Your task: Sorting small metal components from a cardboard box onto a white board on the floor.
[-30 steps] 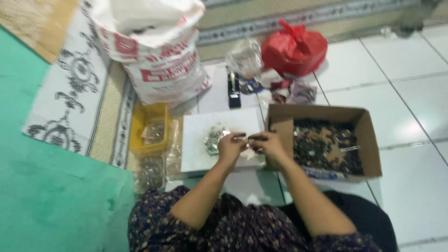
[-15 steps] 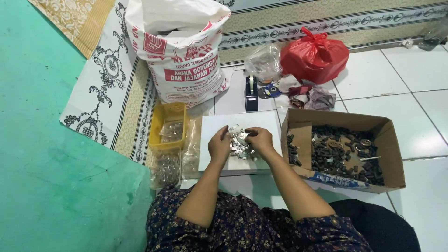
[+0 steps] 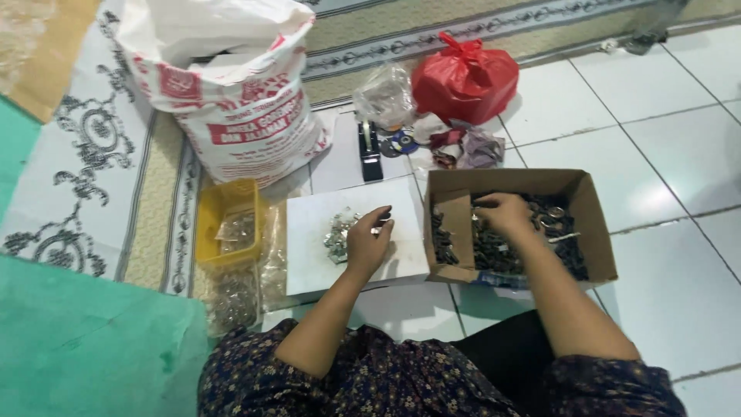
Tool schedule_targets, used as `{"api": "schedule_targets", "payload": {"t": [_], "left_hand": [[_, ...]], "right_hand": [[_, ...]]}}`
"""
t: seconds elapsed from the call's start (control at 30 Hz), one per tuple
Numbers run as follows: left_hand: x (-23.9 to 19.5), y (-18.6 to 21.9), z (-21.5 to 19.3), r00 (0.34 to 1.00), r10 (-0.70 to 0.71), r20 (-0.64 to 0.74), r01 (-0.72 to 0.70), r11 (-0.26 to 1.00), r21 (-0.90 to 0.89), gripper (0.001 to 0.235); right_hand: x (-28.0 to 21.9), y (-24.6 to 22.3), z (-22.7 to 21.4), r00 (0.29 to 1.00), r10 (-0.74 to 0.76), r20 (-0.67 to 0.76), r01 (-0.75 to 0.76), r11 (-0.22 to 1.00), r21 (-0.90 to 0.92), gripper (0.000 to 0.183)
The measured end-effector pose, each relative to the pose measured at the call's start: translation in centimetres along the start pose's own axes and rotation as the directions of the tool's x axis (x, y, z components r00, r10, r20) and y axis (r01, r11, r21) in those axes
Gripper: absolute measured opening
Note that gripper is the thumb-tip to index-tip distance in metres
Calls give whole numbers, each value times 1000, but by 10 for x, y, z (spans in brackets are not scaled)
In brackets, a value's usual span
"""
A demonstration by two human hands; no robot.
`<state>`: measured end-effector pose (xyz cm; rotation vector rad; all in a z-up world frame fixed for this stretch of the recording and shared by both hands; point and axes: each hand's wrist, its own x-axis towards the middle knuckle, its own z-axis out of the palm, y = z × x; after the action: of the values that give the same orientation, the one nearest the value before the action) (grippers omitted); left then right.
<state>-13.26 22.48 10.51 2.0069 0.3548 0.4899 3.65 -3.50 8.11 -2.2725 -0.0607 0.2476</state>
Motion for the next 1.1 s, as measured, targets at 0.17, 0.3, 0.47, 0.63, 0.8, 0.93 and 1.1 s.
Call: {"api": "schedule_targets", "payload": {"t": [0.17,0.3,0.47,0.63,0.8,0.93,1.1], "left_hand": [[3,19,75,988,50,146,-53,998,18,29],[-5,34,143,911,19,412,-36,999,33,22],[7,-1,262,850,34,526,-182,955,233,21],[7,-8,289,824,-3,566,-289,858,425,21],[4,19,262,817,-14,576,-291,854,432,20],[1,21,254,828,9,560,-282,871,403,22],[5,11,259,900,-170,400,81,970,230,21]], "right_hand": [[11,91,-70,982,132,-133,-139,989,-45,33],[30,200,-60,947,292,-134,-321,878,-355,34],[11,152,-58,958,277,-72,-283,878,-387,28],[19,165,-56,943,328,-63,-331,893,-304,26],[39,173,-56,916,378,-138,-399,894,-202,26],[14,104,-70,924,368,-105,-383,895,-231,25],[13,103,-65,978,195,-80,-209,866,-454,29]]}}
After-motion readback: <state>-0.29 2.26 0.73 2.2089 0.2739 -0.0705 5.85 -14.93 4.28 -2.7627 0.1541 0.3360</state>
